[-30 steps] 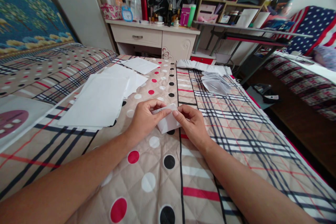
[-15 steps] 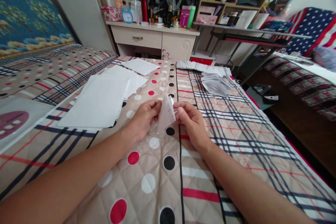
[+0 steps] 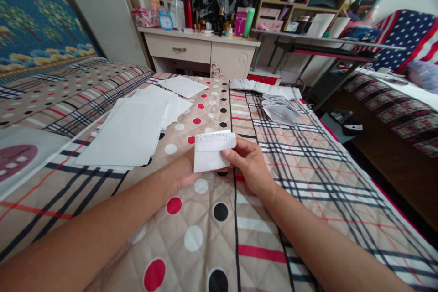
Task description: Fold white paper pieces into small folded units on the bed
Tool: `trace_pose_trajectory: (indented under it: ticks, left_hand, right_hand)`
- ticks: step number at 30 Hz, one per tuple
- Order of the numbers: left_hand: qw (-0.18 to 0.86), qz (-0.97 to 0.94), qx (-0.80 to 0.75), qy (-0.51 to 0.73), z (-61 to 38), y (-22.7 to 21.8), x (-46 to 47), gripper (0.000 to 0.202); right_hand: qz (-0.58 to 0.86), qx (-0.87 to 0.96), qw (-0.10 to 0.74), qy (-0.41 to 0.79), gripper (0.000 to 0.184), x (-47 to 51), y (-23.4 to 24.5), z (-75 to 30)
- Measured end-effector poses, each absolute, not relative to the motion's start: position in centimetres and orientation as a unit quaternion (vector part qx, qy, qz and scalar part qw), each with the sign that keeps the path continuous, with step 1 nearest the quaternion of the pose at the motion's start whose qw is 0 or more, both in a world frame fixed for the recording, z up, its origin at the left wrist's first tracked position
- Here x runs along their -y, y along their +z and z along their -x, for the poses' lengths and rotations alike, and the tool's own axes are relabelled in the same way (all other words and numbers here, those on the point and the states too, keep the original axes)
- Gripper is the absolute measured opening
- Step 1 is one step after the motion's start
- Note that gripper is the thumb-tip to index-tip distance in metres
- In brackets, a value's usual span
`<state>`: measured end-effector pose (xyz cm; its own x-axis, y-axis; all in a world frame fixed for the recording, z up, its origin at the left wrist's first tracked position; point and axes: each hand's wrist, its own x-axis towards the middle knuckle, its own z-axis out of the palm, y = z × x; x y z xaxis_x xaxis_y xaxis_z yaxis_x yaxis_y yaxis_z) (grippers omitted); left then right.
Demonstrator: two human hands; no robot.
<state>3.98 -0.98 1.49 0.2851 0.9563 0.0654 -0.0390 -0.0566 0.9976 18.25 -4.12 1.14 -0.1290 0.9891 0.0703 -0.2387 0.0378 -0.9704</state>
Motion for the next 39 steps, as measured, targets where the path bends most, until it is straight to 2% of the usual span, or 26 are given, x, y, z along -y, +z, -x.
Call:
trace_pose_trajectory:
  ticks: [1,3,6,10,16,19,21,25,29,36,39]
  left_hand:
    - [0.64,-0.506,-0.397,0.42,-4.0,1.5,0.8,0.019]
    - [0.72,-0.389,-0.406,0.406,-3.8,1.3,0.4,0.021]
    - [0.671,-0.392,-0.419,0.469,-3.2,1.1,-0.1,0.02]
    - [0.578,-0.535,-0.363,0.498,-2.4,1.1,0.1,0.025]
    - [0.602,-0.528,-0.321,0.505,-2.6,1.0,0.4,0.045]
    - [0.571,-0.573,-0.32,0.493,-2.8,0.8,0.2,0.066]
    - [0.543,-0.603,-0.326,0.486,-3.0,0.7,0.2,0.071]
    - [0.518,-0.625,-0.353,0.466,-3.2,0.5,0.4,0.047]
    - [0.518,-0.615,-0.383,0.453,-3.2,0.2,0.4,0.038]
    - [0.313,-0.704,-0.409,0.489,-3.2,0.0,0.4,0.017]
    - [0.263,-0.73,-0.401,0.486,-3.3,0.1,0.7,0.014]
  right_hand:
    - [0.4,0.471,0.546,0.566,0.026,3.9,1.1,-18.3]
    - [0.427,0.451,0.567,0.542,0.032,3.5,0.8,-18.6]
    - [0.472,0.421,0.562,0.533,0.034,3.0,0.4,-19.0]
    - [0.488,0.411,0.541,0.547,0.031,3.0,0.2,-19.1]
    - [0.487,0.412,0.544,0.545,0.035,3.0,0.2,-19.1]
    - [0.485,0.416,0.546,0.541,0.037,2.9,0.0,-19.1]
    - [0.485,0.421,0.544,0.54,0.037,2.9,-0.1,-19.2]
    - [0.485,0.439,0.537,0.532,0.035,2.9,-0.1,-19.1]
    - [0.467,0.462,0.539,0.527,0.033,3.0,0.1,-19.0]
    - [0.467,0.471,0.516,0.542,0.038,3.2,0.0,-18.8]
    - [0.472,0.465,0.514,0.545,0.042,3.1,-0.1,-18.8]
